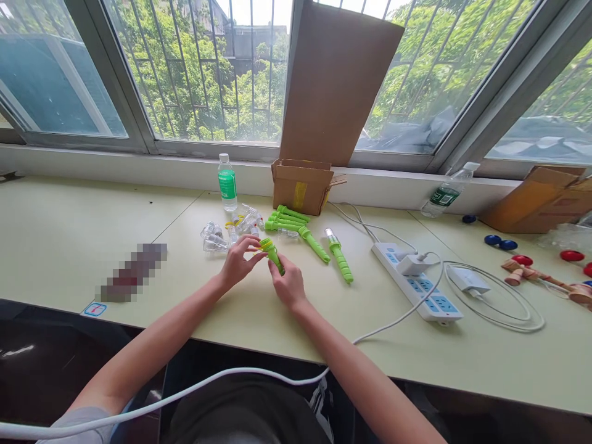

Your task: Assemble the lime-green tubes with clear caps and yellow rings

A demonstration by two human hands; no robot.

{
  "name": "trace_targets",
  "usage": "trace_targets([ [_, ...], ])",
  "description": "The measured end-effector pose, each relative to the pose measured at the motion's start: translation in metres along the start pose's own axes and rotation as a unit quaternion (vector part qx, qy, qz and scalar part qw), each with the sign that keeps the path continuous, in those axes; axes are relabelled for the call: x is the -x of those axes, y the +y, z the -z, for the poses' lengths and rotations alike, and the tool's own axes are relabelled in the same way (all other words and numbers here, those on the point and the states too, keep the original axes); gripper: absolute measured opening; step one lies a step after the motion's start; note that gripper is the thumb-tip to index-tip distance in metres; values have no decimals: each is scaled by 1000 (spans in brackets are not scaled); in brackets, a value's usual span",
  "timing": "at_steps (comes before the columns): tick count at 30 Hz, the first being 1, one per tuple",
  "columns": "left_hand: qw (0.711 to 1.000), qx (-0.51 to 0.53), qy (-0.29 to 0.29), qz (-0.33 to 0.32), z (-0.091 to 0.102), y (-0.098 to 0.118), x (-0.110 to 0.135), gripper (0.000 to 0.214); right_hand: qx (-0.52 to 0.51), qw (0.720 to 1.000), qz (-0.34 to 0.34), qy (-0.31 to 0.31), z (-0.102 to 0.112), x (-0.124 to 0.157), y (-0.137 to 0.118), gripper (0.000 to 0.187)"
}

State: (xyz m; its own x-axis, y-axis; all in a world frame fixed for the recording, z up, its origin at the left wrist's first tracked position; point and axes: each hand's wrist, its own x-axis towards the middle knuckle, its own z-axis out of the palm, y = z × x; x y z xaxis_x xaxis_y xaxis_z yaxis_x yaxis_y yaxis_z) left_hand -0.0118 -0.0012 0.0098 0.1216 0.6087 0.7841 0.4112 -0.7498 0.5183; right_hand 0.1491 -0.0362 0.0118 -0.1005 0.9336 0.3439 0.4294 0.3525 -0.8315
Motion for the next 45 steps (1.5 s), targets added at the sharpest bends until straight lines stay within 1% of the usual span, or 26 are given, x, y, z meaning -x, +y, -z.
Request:
trace_targets([
  [3, 1000, 9, -12, 9, -1, 0, 0, 21, -39, 999, -17, -18, 1, 0, 3, 32],
  [7, 1000, 18, -11, 14, -2, 2, 0, 21, -106, 992, -41, -57, 2, 0, 7, 34],
  [11, 999, 35, -9, 18, -1, 4, 0, 20, -149, 984, -46, -90, 5, 0, 5, 34],
  [14, 999, 39, -13, 13, -1, 7, -1, 25, -177, 977, -62, -103, 6, 0, 4, 35],
  [18, 999, 31, -19, 1, -1, 10, -1, 38, -207, 969, -76, -106, 7, -1, 3, 34],
  [25, 999, 42, -22, 7, -1, 7, 0, 33, -221, 962, -81, -138, 9, -1, 4, 30],
  [28, 999, 37, -15, 0, -2, 5, 1, 30, -208, 964, -93, -137, 8, -1, 6, 32],
  [31, 999, 40, -12, 2, -2, 5, 1, 28, -209, 966, -103, -114, 6, -1, 8, 42],
  [32, 999, 41, -13, 4, -2, 6, 1, 28, -211, 966, -101, -105, 6, -1, 8, 42],
  [36, 999, 41, -12, 11, -2, 8, 1, 32, -224, 968, -79, -83, 5, -1, 5, 35],
  [40, 999, 48, -12, 22, -1, 8, 0, 26, -237, 965, -59, -97, 6, -1, 2, 34],
  [45, 999, 32, -7, 8, 0, 6, 0, 18, -226, 966, -61, -113, 5, -1, 2, 36],
])
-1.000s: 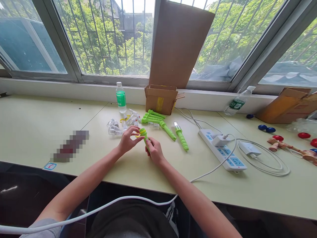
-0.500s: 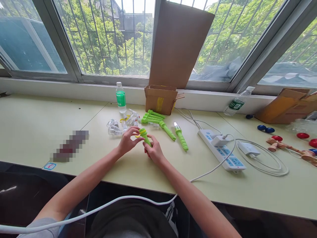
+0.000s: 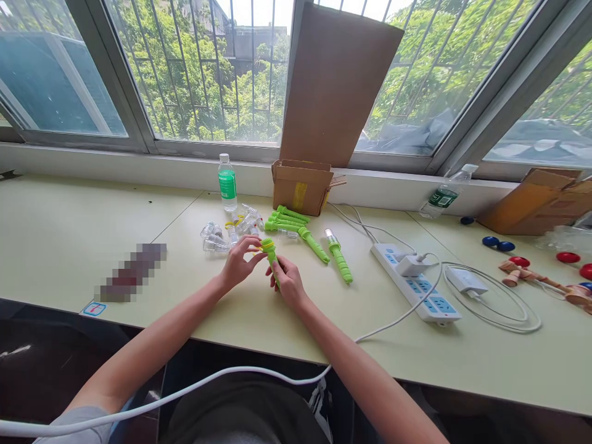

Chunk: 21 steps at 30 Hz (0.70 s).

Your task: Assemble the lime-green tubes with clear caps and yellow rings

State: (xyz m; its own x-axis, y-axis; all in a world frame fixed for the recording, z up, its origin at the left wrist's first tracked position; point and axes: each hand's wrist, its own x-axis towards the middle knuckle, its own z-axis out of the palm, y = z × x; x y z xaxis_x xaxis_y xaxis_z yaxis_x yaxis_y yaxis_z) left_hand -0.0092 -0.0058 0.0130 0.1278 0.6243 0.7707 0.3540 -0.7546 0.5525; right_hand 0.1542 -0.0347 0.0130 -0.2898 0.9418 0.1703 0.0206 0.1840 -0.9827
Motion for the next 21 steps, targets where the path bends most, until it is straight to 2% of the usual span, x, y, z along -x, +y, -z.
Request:
trace_targets([
  [13, 999, -53, 1, -4, -1, -2, 2, 15, 39, 999, -3, 27, 0, -3, 10, 35],
  [21, 999, -45, -15, 7, -2, -3, 2, 14, 12, 1000, -6, 17, 1, -1, 6, 33],
])
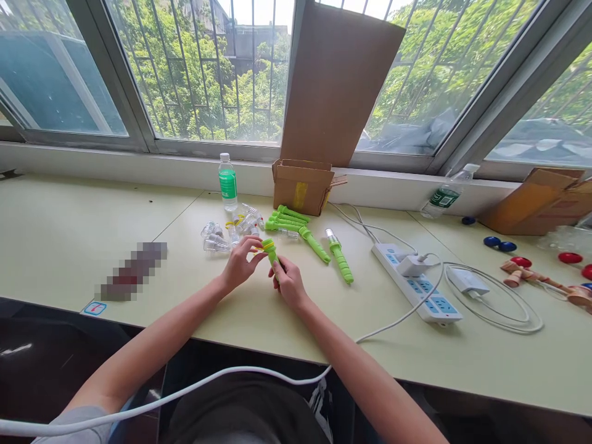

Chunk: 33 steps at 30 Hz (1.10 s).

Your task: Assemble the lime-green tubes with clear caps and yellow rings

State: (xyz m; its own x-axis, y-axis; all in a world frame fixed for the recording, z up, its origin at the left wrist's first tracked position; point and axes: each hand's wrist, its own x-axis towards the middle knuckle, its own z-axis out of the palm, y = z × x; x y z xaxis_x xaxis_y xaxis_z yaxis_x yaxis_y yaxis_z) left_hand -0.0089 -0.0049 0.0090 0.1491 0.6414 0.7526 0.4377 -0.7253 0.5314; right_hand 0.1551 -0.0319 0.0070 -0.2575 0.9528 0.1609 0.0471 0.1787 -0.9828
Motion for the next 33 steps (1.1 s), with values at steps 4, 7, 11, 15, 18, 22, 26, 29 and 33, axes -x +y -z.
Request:
trace_targets([
  [4, 1000, 11, 2, -1, 0, 2, -1, 18, -32, 999, -4, -16, -1, 1, -4, 32],
  [7, 1000, 20, 6, -1, 0, 1, -1, 19, -54, 998, -7, -30, 0, 1, -4, 30],
  [11, 1000, 26, 9, -10, 0, 0, 0, 16, -45, 998, -9, -39, 2, 1, -2, 25],
  [15, 1000, 20, 10, -21, 0, 1, 1, 13, -6, 999, -1, -32, 1, 1, 1, 23],
  [18, 999, 23, 10, -21, 0, 2, 1, 16, -6, 1000, -1, -29, 0, 0, 0, 23],
  [22, 999, 33, 3, -13, -1, 3, 0, 21, -39, 998, -13, -48, 3, -1, -2, 21],
  [26, 999, 40, 0, -4, -1, 3, 0, 19, -69, 995, -24, -66, 6, -1, -2, 22],
  [29, 999, 42, 0, -8, -1, 2, 0, 14, -75, 995, -25, -61, 5, -1, -2, 25],
  [33, 1000, 27, 9, -12, 0, 2, 0, 13, -61, 998, -10, -25, 2, -1, -2, 29],
])
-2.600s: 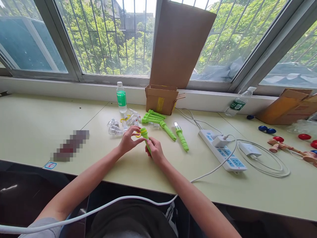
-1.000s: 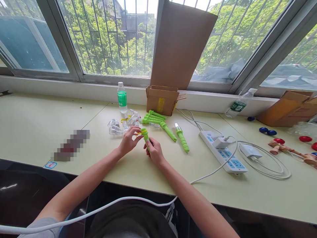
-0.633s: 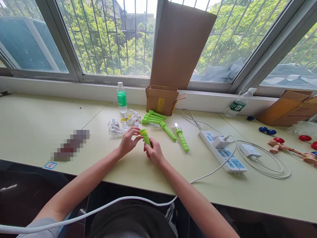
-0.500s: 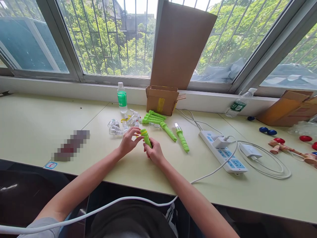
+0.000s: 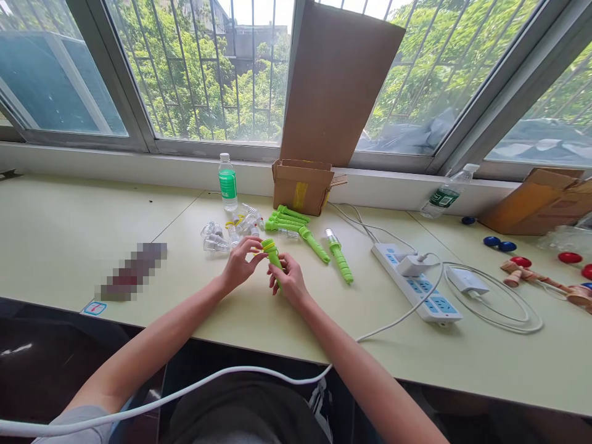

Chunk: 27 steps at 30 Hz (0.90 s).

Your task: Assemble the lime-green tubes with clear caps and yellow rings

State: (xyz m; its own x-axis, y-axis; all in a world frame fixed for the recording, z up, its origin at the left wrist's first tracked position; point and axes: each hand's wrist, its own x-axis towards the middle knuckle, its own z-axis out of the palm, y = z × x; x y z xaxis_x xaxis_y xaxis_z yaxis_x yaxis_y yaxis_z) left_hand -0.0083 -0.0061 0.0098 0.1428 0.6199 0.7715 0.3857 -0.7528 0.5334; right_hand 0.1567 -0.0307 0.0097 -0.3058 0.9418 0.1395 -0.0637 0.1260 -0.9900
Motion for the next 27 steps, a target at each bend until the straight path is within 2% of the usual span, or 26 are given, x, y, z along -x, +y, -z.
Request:
trace_targets([
  [3, 1000, -3, 10, 0, 0, -1, 0, 17, 34, 999, 19, 24, -2, 0, 0, 28],
  [6, 1000, -2, 10, 4, 0, -1, 0, 18, 51, 998, 27, 19, -3, 1, -1, 29],
  [17, 1000, 8, 8, 2, -3, 2, -1, 16, 34, 999, 4, 5, 0, 3, -1, 28],
  [24, 1000, 29, -2, 5, -2, 3, 0, 34, 23, 1000, 2, 12, 0, 3, -2, 27],
  [27, 1000, 30, 0, 4, -3, 2, 0, 31, 16, 1000, -2, 11, 0, 3, -2, 28],
])
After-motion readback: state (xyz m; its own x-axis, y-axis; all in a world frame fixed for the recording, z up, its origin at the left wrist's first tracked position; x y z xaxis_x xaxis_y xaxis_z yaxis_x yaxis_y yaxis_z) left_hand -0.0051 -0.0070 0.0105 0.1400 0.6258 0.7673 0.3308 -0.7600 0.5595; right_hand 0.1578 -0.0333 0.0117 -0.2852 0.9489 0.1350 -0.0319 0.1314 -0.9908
